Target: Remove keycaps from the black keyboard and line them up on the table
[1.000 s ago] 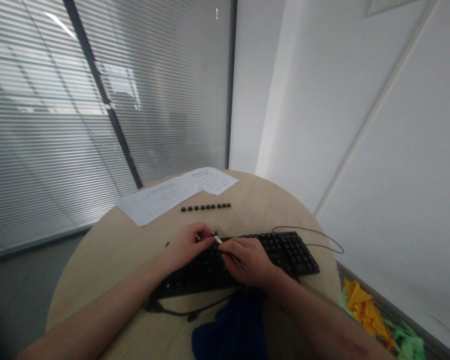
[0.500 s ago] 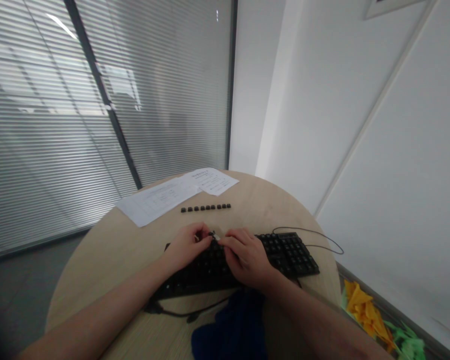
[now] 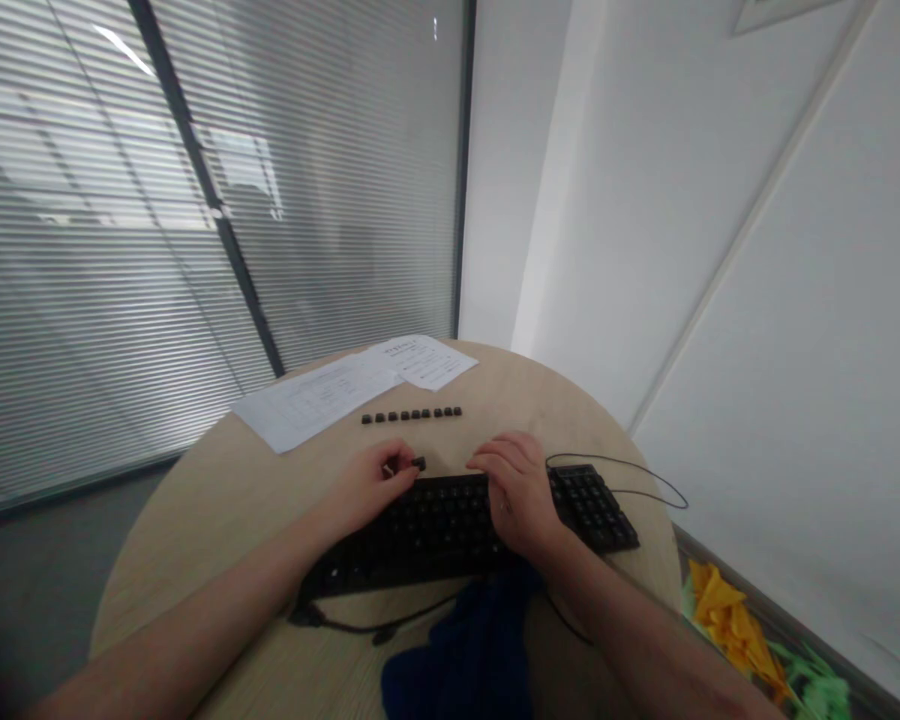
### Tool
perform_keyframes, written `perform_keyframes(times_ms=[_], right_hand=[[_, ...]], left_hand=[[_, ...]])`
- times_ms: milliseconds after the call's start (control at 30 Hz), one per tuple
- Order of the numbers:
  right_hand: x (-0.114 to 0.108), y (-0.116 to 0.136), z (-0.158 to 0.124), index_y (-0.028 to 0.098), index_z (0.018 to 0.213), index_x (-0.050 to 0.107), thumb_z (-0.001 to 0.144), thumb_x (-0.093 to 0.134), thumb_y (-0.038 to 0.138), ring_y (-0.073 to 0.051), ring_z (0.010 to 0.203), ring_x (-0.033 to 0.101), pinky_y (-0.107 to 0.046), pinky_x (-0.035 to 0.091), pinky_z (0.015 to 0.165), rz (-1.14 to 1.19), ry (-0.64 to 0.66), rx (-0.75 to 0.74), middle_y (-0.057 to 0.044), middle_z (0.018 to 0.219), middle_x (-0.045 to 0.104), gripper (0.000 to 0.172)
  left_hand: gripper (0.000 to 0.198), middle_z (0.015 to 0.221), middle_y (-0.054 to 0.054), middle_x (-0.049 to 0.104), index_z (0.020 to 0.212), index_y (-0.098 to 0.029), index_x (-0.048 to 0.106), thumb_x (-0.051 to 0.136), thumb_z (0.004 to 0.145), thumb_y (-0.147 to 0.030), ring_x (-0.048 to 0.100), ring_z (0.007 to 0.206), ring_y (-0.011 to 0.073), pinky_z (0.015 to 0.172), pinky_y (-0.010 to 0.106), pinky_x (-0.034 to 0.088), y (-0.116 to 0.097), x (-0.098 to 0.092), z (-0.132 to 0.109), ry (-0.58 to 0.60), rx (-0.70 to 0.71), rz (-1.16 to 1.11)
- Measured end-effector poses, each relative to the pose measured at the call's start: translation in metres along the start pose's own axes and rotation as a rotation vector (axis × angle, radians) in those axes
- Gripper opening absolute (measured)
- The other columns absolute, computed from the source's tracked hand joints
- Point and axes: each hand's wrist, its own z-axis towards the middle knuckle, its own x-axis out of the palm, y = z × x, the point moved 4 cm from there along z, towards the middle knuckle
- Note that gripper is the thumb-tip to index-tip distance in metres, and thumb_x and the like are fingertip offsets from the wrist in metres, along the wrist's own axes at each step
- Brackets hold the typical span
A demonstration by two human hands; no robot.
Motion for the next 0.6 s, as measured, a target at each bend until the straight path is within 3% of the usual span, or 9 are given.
perform_keyframes(times_ms=[67, 233, 600], right_hand=[[0.002, 0.000, 0.000, 0.021, 0.101, 0.067, 0.089, 0.043, 0.004, -0.024, 0.104, 0.059, -0.048, 0.044, 0.099, 0.023, 0.050, -0.019, -0.006, 0.099, 0.069, 0.031], [0.013, 0.005, -0.005, 0.020, 0.108, 0.066, 0.085, 0.042, 0.003, -0.018, 0.084, 0.062, -0.032, 0.052, 0.074, 0.098, 0.200, -0.030, -0.006, 0.093, 0.069, 0.038], [0.020, 0.011, -0.006, 0.023, 0.106, 0.072, 0.095, 0.062, 0.028, -0.016, 0.081, 0.062, -0.028, 0.053, 0.070, -0.046, 0.182, -0.054, -0.006, 0.092, 0.067, 0.015]], left_hand=[[0.013, 0.072, 0.000, 0.060, 0.078, -0.018, 0.061, 0.060, 0.079, -0.031, 0.054, 0.067, 0.0154, 0.062, 0.028, 0.041, -0.003, 0.002, -0.001, 0.041, 0.024, -0.032], [0.013, 0.070, -0.002, 0.058, 0.080, -0.018, 0.063, 0.061, 0.079, -0.030, 0.051, 0.065, 0.0142, 0.060, 0.027, 0.039, -0.012, 0.013, -0.007, 0.172, 0.041, -0.068], [0.018, 0.070, -0.001, 0.060, 0.080, -0.018, 0.064, 0.062, 0.081, -0.036, 0.053, 0.065, 0.0147, 0.062, 0.027, 0.039, -0.015, 0.017, -0.011, 0.233, 0.068, -0.080]])
